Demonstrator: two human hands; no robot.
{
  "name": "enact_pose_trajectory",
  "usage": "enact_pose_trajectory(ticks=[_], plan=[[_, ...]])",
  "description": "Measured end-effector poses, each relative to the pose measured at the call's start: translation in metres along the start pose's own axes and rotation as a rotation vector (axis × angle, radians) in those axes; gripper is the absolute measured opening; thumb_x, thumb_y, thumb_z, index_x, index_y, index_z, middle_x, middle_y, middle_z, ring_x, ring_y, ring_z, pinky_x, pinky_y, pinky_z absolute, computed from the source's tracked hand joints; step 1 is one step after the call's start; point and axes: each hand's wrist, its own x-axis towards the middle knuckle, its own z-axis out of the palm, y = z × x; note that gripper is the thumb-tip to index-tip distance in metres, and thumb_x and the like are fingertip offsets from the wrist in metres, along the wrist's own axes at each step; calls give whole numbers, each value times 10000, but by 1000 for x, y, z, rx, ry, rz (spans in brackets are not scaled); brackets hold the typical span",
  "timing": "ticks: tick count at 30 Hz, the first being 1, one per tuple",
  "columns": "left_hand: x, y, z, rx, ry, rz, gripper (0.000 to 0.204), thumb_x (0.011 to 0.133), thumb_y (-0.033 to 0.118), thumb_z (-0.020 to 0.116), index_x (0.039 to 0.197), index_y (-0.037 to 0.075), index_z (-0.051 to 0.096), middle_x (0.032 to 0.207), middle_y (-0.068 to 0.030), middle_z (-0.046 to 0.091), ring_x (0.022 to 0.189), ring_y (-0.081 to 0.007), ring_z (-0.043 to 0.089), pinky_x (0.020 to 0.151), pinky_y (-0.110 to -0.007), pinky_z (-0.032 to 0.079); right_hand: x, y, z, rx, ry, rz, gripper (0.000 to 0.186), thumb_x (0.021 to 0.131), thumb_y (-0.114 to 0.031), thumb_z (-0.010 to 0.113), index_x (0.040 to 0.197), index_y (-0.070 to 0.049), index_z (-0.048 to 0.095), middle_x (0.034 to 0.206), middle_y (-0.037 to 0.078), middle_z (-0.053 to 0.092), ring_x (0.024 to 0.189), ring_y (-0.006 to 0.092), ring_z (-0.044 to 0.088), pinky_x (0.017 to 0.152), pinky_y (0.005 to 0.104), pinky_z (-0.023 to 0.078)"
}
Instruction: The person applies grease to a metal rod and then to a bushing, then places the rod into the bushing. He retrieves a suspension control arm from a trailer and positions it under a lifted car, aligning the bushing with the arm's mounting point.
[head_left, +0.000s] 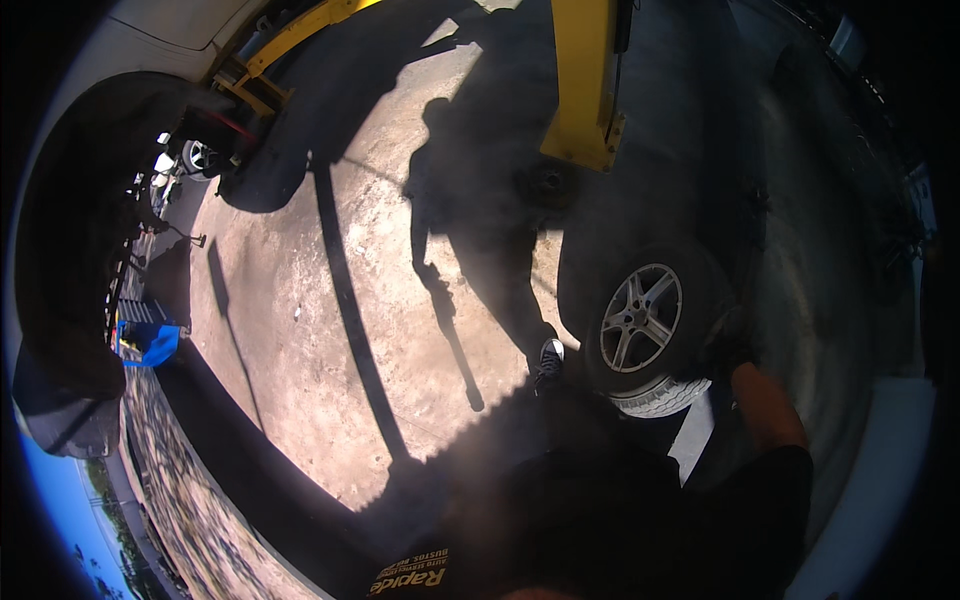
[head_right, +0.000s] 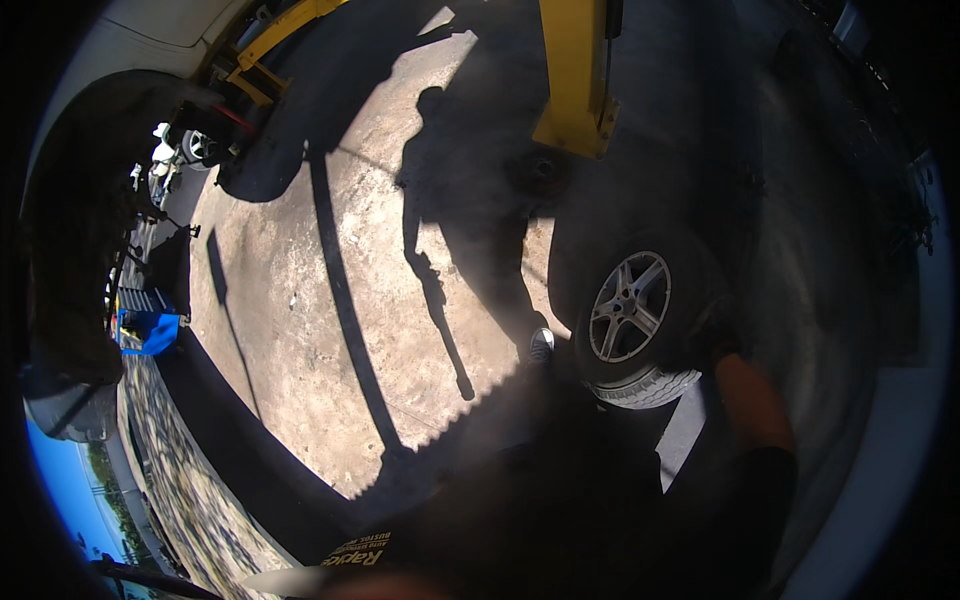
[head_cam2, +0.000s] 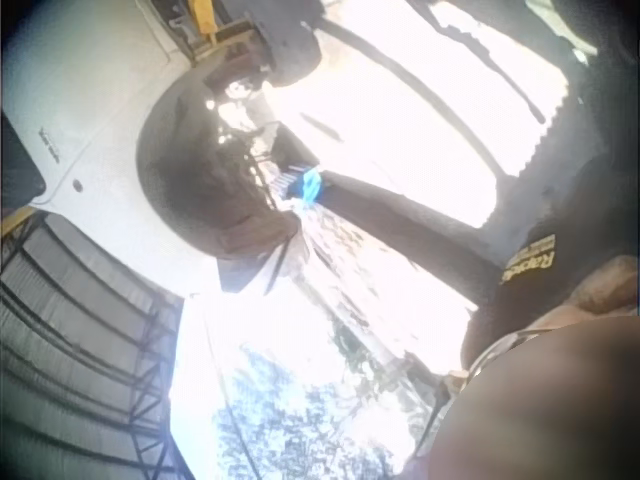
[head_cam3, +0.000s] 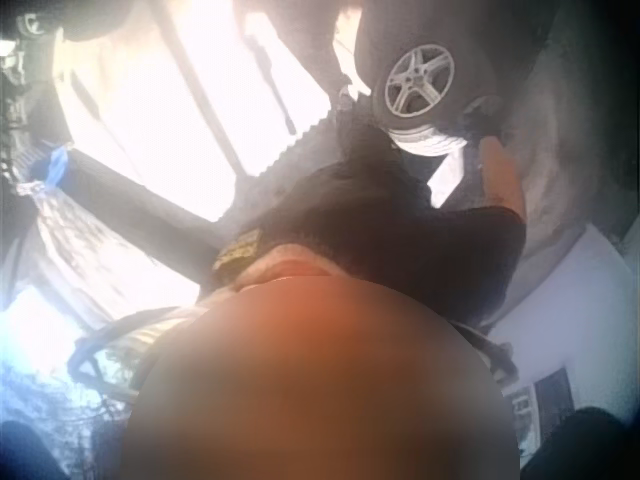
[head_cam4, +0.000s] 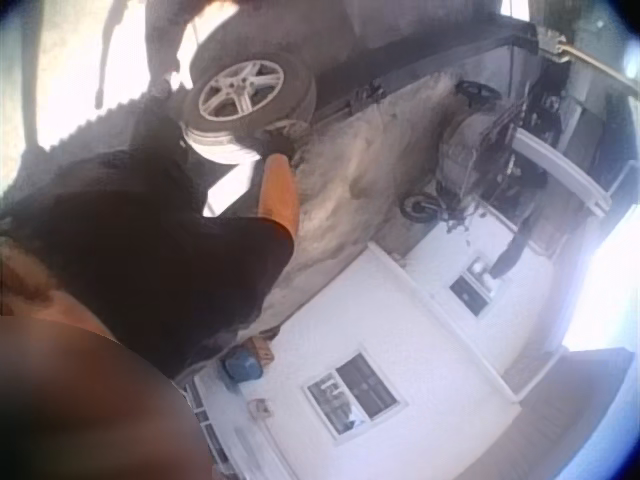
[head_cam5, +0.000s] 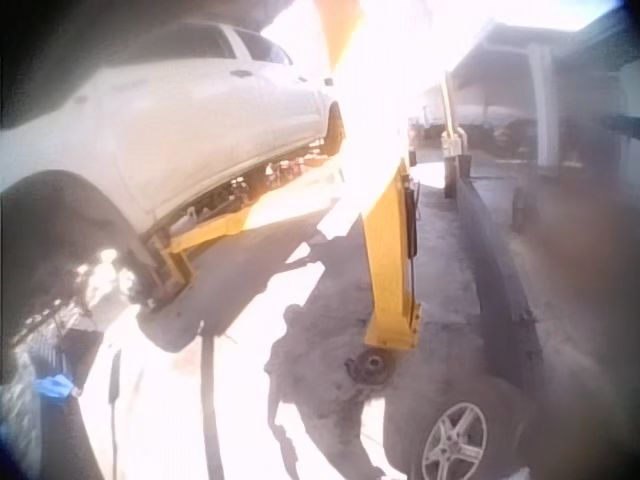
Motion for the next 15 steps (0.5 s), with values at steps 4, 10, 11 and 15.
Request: enact_pose_trajectory(ticks=[4, 10, 11, 15], plan=[[30, 72, -28, 19, -34, -41, 385, 955, 438, 734, 970, 53, 724, 759, -88, 669, 691, -267, 684, 611, -438, 556, 6, 14, -4, 149, -85, 94, 491, 896, -418, 704, 1313, -160, 710, 1305, 176, 711, 1275, 331, 646, 1002, 473, 548], [103, 228, -45, 106, -116, -69, 391, 953, 445, 737, 963, 55, 726, 749, -87, 668, 683, -268, 683, 603, -441, 555, -35, 4, -121, 347, -68, -236, 397, 970, -418, 586, 1251, -185, 742, 1303, 158, 719, 1212, 330, 683, 1033, 441, 529], [120, 259, -42, 129, -134, -77, 392, 953, 447, 738, 962, 55, 726, 747, -87, 667, 682, -268, 683, 601, -441, 555, -36, -4, -143, 376, -59, -178, 385, 969, -421, 587, 1216, -179, 756, 1294, 163, 721, 1198, 334, 688, 1026, 447, 532], [190, 372, -22, 224, -206, -137, 396, 951, 452, 740, 957, 56, 728, 740, -86, 666, 677, -269, 683, 596, -443, 554, -4, -44, -185, 466, 93, -183, 336, 951, -378, 619, 1158, -150, 752, 1166, 148, 747, 1049, 343, 725, 935, 481, 565]])
